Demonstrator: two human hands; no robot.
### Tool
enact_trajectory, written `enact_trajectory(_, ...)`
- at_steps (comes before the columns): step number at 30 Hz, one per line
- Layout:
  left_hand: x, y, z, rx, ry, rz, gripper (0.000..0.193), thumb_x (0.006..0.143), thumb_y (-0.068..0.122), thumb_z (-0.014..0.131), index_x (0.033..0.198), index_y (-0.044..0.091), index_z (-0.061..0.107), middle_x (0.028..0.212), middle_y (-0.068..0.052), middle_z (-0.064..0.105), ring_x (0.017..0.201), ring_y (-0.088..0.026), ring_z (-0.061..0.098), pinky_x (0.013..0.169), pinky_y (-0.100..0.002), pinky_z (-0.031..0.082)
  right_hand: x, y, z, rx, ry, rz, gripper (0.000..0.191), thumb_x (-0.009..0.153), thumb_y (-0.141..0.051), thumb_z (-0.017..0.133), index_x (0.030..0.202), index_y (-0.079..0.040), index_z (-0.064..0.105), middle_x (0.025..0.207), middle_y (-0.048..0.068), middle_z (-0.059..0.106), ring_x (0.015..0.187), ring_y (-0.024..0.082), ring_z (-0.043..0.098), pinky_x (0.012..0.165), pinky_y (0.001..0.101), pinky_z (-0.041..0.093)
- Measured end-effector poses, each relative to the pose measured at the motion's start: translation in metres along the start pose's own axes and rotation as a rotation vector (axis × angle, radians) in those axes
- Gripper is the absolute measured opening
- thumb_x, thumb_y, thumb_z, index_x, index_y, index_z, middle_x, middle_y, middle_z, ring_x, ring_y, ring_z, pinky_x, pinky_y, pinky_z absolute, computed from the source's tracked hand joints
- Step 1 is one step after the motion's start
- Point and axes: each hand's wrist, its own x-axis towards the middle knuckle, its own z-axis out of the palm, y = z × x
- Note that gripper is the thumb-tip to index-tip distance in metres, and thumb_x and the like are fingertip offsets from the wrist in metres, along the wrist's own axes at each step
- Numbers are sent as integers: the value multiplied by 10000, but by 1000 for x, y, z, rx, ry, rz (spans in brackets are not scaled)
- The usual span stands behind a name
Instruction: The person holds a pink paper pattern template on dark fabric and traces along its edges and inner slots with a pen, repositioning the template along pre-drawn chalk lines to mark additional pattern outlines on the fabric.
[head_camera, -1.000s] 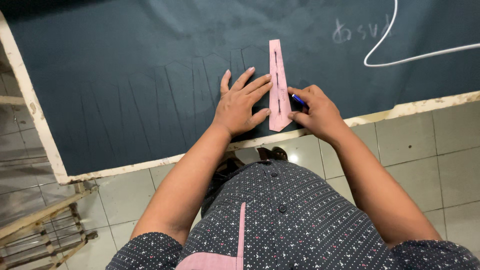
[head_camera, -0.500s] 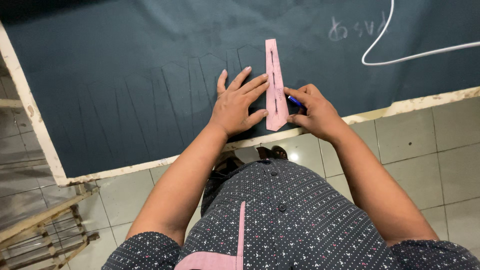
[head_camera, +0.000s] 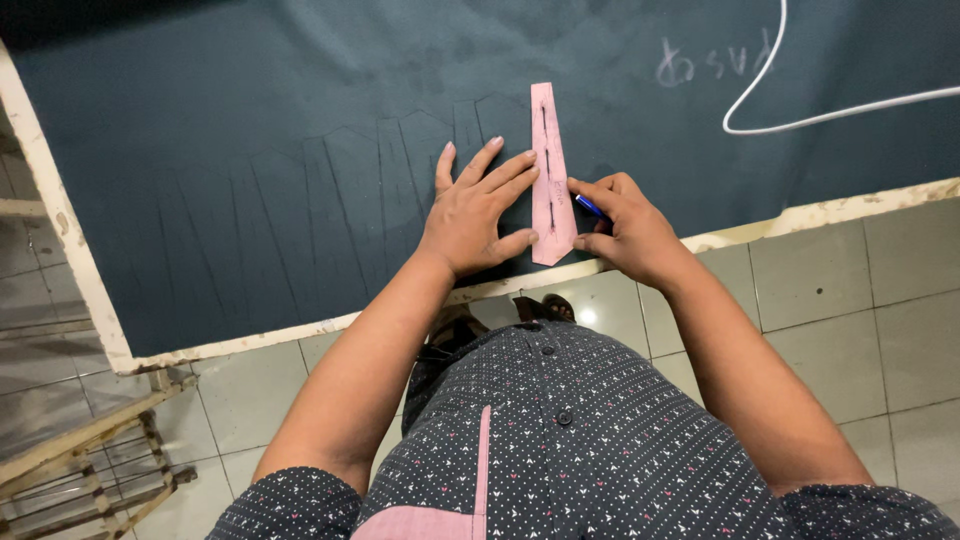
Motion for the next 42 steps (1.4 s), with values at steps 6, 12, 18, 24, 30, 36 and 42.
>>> enact_trajectory(6, 2, 0, -2, -8, -13, -3, 776, 771, 536, 754, 1474, 276, 555, 1590, 50, 439, 1516, -286, 290, 1195, -689, 65, 0, 0, 1, -15, 7, -3, 722, 777, -28, 781, 1458, -136, 569, 1121, 40, 525, 804, 131, 596, 730, 293, 546)
enact_trajectory(12, 2, 1, -3, 3, -30, -4, 726, 778, 529, 760, 1436, 282, 581, 1598, 48, 427, 1522, -290, 273, 1194, -694, 59, 1, 3, 2, -31, 8, -1, 726, 775, -35, 784, 1459, -145, 566, 1132, 35, 529, 819, 139, 596, 753, 290, 544)
enact_trajectory(18, 4, 8, -12, -8, -50, -12, 723, 767, 484, 767, 1415, 212, 596, 1581, 6, 423, 1510, -314, 231, 1158, -707, 39, 6, 10, 0, -85, 51, -128, 571, 776, -75, 792, 1328, -105, 647, 1116, 81, 560, 934, 186, 596, 808, 319, 524)
enact_trajectory(24, 15, 51, 7, 161, -420, -96, 388, 1073, 191, 491, 1425, 32, 526, 1645, -215, 444, 1043, -356, 716, 910, -518, 556, 26, -21, -23, -147, 356, -426, 144, 1017, -129, 714, 1152, -86, 742, 1054, 108, 607, 979, 256, 624, 832, 339, 516)
enact_trajectory(30, 25, 74, 45, -281, -379, -641, 763, 963, 197, 433, 1627, 102, 70, 1006, -352, 676, 916, -522, 689, 854, -582, 543, 53, -65, -23, -229, 138, -287, 194, 1011, -257, 675, 1058, -74, 721, 928, 118, 719, 835, 309, 686, 726, 394, 530)
enact_trajectory(36, 19, 63, 56, -259, -324, -520, 678, 975, 151, 427, 1584, -5, 171, 986, -335, 702, 874, -500, 687, 797, -570, 566, 66, -65, -11, -312, 22, -194, 256, 1003, -330, 642, 998, -84, 714, 824, 101, 729, 785, 317, 698, 707, 417, 535)
enact_trajectory(42, 19, 55, 32, 124, -212, -152, 368, 916, 119, 570, 1249, -34, 538, 1606, -348, 401, 733, -346, 715, 630, -519, 605, 95, -55, -15, -420, 224, -392, 216, 1028, -273, 682, 1026, -59, 713, 886, 146, 711, 802, 362, 682, 700, 435, 534)
